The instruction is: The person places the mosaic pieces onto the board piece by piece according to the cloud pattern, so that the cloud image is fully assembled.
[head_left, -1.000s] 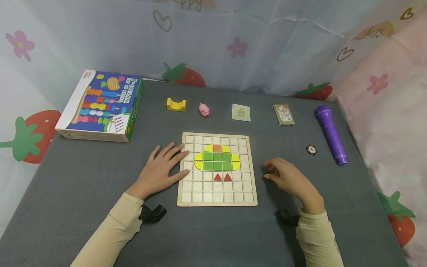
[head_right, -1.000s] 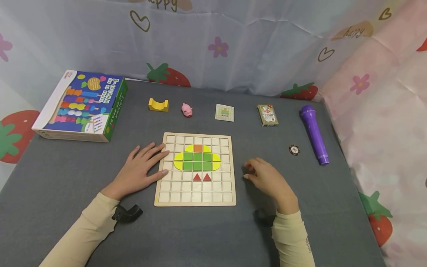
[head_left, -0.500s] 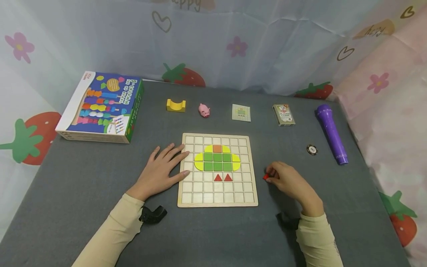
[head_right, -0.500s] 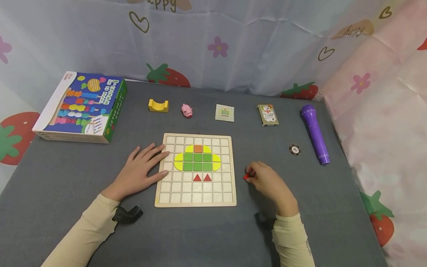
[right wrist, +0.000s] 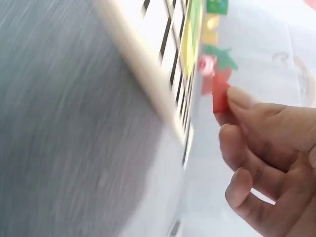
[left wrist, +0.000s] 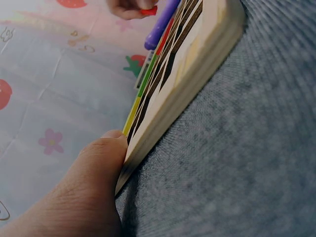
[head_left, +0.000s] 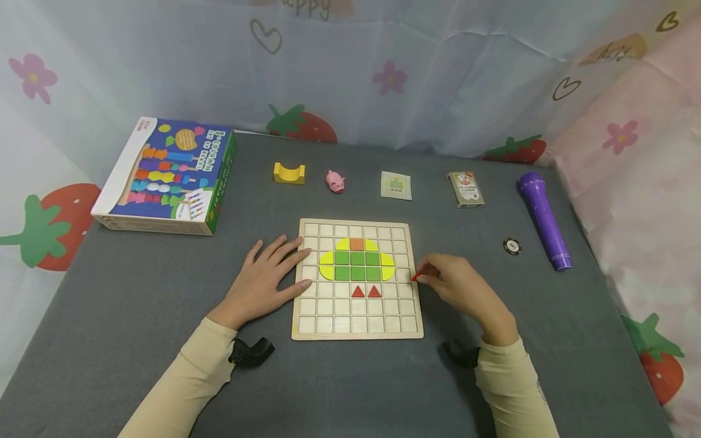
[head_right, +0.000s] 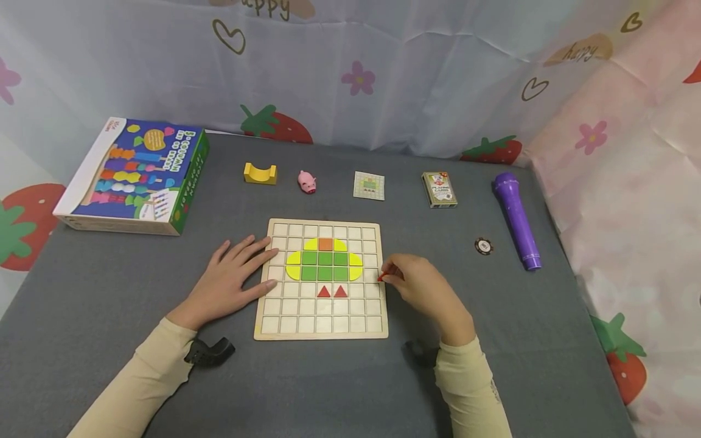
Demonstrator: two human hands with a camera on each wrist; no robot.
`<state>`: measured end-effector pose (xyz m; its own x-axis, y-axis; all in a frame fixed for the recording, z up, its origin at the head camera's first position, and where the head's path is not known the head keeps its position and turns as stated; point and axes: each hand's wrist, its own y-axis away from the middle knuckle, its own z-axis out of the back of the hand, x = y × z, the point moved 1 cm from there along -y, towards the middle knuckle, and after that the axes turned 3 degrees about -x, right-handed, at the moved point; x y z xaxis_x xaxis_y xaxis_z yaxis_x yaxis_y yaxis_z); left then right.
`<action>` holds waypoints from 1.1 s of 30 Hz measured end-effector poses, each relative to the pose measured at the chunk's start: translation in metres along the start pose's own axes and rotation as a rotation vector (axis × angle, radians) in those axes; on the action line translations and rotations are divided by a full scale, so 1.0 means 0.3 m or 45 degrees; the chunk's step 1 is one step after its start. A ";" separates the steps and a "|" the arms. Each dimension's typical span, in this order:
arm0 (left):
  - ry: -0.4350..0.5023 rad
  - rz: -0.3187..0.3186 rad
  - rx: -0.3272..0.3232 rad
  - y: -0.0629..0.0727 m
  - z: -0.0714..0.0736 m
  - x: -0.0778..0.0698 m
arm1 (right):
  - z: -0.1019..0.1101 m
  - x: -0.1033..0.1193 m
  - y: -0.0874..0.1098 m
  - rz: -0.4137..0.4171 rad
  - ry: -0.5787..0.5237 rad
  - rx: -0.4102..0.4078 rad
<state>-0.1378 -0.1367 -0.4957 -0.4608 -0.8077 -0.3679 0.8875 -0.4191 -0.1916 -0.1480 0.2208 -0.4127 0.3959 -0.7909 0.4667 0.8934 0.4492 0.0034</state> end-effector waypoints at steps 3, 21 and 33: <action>-0.001 0.004 0.001 0.001 -0.001 -0.001 | -0.013 0.050 -0.026 0.048 0.002 0.043; -0.001 -0.010 -0.020 0.002 -0.003 0.002 | -0.135 0.265 -0.156 0.255 0.066 0.253; 0.002 -0.016 -0.026 0.002 -0.003 0.005 | -0.192 0.300 -0.187 0.337 0.200 0.283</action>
<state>-0.1379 -0.1378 -0.4972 -0.4723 -0.8014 -0.3669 0.8813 -0.4209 -0.2150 -0.1502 0.1005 -0.4217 0.6500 -0.6819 0.3356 0.6948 0.7121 0.1011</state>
